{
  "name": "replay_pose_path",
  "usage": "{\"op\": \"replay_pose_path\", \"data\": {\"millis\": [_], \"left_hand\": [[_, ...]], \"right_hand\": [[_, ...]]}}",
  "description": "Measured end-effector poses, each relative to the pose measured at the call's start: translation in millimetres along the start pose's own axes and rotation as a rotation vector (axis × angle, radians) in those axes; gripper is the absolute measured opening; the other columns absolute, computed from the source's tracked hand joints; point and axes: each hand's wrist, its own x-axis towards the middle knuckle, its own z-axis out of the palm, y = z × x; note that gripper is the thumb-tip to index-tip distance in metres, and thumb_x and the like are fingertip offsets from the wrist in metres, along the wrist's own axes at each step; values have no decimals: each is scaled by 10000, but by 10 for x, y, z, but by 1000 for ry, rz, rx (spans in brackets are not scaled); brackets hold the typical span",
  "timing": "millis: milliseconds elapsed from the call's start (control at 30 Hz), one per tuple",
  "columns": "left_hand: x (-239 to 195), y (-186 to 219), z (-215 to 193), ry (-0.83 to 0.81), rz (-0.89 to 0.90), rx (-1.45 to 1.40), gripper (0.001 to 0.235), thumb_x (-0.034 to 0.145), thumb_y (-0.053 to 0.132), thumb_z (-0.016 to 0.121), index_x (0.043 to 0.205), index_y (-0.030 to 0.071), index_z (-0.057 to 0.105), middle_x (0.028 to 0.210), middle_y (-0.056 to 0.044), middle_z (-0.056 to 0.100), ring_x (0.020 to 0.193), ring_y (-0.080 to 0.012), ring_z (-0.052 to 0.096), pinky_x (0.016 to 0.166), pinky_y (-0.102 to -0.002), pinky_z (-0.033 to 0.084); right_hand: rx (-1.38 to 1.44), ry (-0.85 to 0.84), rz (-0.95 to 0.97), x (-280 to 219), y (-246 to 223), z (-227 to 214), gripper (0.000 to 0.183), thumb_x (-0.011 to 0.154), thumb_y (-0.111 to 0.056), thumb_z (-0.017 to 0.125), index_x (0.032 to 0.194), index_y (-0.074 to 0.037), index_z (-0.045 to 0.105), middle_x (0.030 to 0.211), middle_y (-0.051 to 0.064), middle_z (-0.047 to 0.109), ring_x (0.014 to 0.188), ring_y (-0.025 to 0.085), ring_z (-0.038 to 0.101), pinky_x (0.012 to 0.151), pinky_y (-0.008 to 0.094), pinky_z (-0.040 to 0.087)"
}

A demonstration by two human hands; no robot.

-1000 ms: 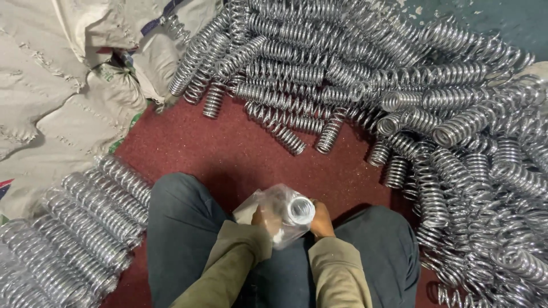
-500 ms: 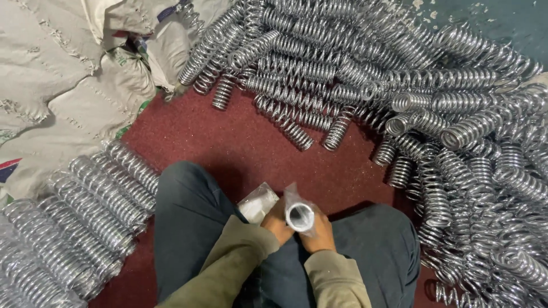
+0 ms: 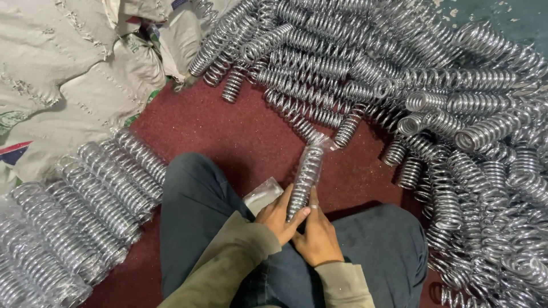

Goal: Bagging individual metal springs into small plastic bags from a large pile on the floor.

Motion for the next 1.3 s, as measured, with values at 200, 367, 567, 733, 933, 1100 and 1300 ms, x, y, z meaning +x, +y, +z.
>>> {"op": "replay_pose_path", "data": {"millis": [200, 367, 567, 733, 933, 1100, 1300], "left_hand": [[-389, -214, -42, 155, 327, -200, 888, 865, 351, 705, 1621, 133, 294, 894, -9, 632, 769, -147, 594, 734, -317, 536], [-378, -271, 0, 490, 632, 254, 663, 830, 410, 810, 1351, 69, 580, 867, -47, 552, 771, -243, 544, 760, -393, 455], [-278, 113, -88, 539, 923, 187, 429, 986, 408, 599, 1231, 58, 640, 1216, -108, 628, 1129, -293, 634, 954, -420, 471], [-115, 247, 27, 277, 766, -279, 348, 1018, 318, 511, 1043, 12, 675, 1014, -99, 631, 860, -202, 636, 750, -318, 514], [-324, 345, 356, 461, 843, -53, 94, 903, 143, 731, 867, 99, 656, 940, -33, 669, 816, -243, 599, 776, -382, 427], [-711, 252, 487, 207, 583, -254, 508, 899, 187, 752, 1272, 28, 446, 1407, -240, 461, 1314, -443, 508, 1099, -599, 450], [-695, -502, 568, 91, -301, -958, 861, 819, 377, 778, 1490, 160, 285, 1602, -151, 370, 1490, -285, 416, 1155, -455, 452]], "right_hand": [[111, 402, -247, -215, -414, -474, 293, 1001, -272, 583, 1213, -135, 731, 1087, 39, 814, 887, 194, 794, 774, 320, 556], [162, 423, -504, -368, -798, -733, 173, 988, -155, 616, 1027, -61, 756, 985, 37, 804, 867, 177, 764, 796, 304, 575], [-84, 419, -754, -603, -883, -777, 83, 991, -109, 600, 964, -87, 676, 851, 23, 621, 827, 232, 534, 750, 382, 416], [-147, 472, -618, -637, -849, -682, 197, 999, -282, 592, 975, -162, 746, 1052, -89, 763, 1085, 202, 610, 932, 429, 340], [-90, 579, -202, -515, -472, -667, 389, 635, -59, 670, 1013, -77, 578, 1085, 102, 518, 1064, 291, 553, 880, 402, 485], [-196, -187, 329, -450, -105, -649, 655, 786, -333, 569, 1439, -321, 528, 1254, 34, 750, 1214, 366, 639, 993, 474, 459], [483, 175, 357, -588, -436, -471, 662, 760, 55, 434, 1310, -137, 748, 728, 161, 812, 565, 225, 745, 596, 317, 618]]}}
